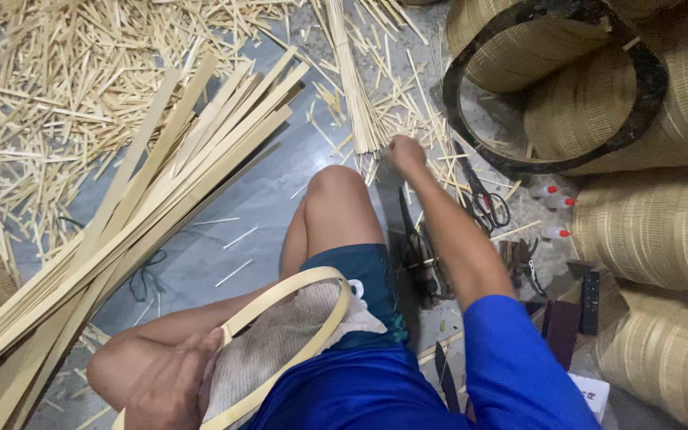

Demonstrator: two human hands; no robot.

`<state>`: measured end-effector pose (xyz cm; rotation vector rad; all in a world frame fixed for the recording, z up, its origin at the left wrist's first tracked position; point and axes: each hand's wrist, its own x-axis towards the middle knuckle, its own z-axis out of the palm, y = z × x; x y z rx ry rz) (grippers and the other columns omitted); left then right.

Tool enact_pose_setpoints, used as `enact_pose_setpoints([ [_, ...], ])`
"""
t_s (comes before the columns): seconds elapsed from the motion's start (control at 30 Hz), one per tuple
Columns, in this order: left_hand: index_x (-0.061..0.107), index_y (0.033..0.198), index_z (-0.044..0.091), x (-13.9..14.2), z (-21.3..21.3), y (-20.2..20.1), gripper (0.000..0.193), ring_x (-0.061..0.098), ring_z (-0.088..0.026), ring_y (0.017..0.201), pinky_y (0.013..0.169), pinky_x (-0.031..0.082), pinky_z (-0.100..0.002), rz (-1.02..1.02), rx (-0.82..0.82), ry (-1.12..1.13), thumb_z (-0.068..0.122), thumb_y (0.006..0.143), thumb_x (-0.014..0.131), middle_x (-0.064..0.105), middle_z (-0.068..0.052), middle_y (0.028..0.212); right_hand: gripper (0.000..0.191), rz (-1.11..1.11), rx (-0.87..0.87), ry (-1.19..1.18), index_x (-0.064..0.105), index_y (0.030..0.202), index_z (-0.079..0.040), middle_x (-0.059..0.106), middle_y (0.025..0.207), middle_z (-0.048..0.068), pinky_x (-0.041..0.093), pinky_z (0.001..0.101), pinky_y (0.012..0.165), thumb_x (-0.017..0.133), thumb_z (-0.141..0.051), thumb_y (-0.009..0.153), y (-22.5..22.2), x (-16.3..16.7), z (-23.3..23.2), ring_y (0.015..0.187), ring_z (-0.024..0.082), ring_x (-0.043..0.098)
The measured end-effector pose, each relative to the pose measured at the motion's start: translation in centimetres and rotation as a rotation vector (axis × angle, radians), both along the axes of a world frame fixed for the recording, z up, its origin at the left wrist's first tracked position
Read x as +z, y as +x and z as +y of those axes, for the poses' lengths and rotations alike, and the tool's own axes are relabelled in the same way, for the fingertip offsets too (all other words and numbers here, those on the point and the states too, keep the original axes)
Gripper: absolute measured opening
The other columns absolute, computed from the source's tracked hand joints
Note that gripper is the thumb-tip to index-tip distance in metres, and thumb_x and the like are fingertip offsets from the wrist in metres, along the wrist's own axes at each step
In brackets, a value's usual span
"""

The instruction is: The person sits on the floor and weaves thin bamboo strips around a circular bamboo ring to form a basket rim. They repeatedly insert strips, pull them through, and adjust the tension by hand.

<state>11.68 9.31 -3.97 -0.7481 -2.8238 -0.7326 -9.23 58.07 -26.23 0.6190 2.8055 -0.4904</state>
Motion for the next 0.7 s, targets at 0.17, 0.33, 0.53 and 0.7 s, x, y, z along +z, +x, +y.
enact_pose_setpoints([
  [0.17,0.072,0.116,0.002,-0.2,-0.8,-0.1,0.039,0.075,-0.025,0.095,0.084,0.059,-0.037,-0.105,0.059,0.012,0.004,0.078,0.078,0.075,-0.015,0.100,0.027,0.211,-0.084,-0.438,0.074,0.094,-0.006,0.076,0.087,0.011,0.056,0.0365,0.075,0.084,-0.022,0.075,3.3,-2.1,-2.0,0.080,0.023,0.072],
  [0.33,0.071,0.117,0.004,0.1,-0.5,-1.2,0.038,0.073,-0.024,0.086,0.078,0.057,-0.038,-0.084,0.052,0.002,0.006,0.080,0.077,0.075,-0.013,0.099,0.007,-0.218,-0.103,-0.960,0.073,0.096,-0.009,0.067,0.082,0.001,0.049,0.0292,0.065,0.075,-0.013,0.090,7.4,3.8,0.2,0.071,0.011,0.060],
  [0.53,0.068,0.119,0.006,0.6,1.4,-2.2,0.033,0.072,-0.028,0.091,0.078,0.056,-0.040,0.002,0.030,0.072,0.009,0.087,0.075,0.073,-0.012,0.112,0.011,0.469,0.117,-1.594,0.061,0.100,-0.001,0.067,0.092,0.014,0.061,0.0381,0.076,0.070,0.000,0.094,15.3,14.8,-4.9,0.082,0.021,0.068],
  [0.7,0.067,0.124,0.004,1.3,1.6,-2.1,0.039,0.071,-0.028,0.101,0.082,0.056,-0.040,-0.059,-0.042,-0.010,0.007,0.085,0.068,0.071,-0.012,0.125,0.022,0.563,0.610,-1.308,0.064,0.103,-0.006,0.073,0.107,0.014,0.065,0.0415,0.086,0.074,0.003,0.085,16.9,18.6,-16.9,0.099,0.028,0.076],
])
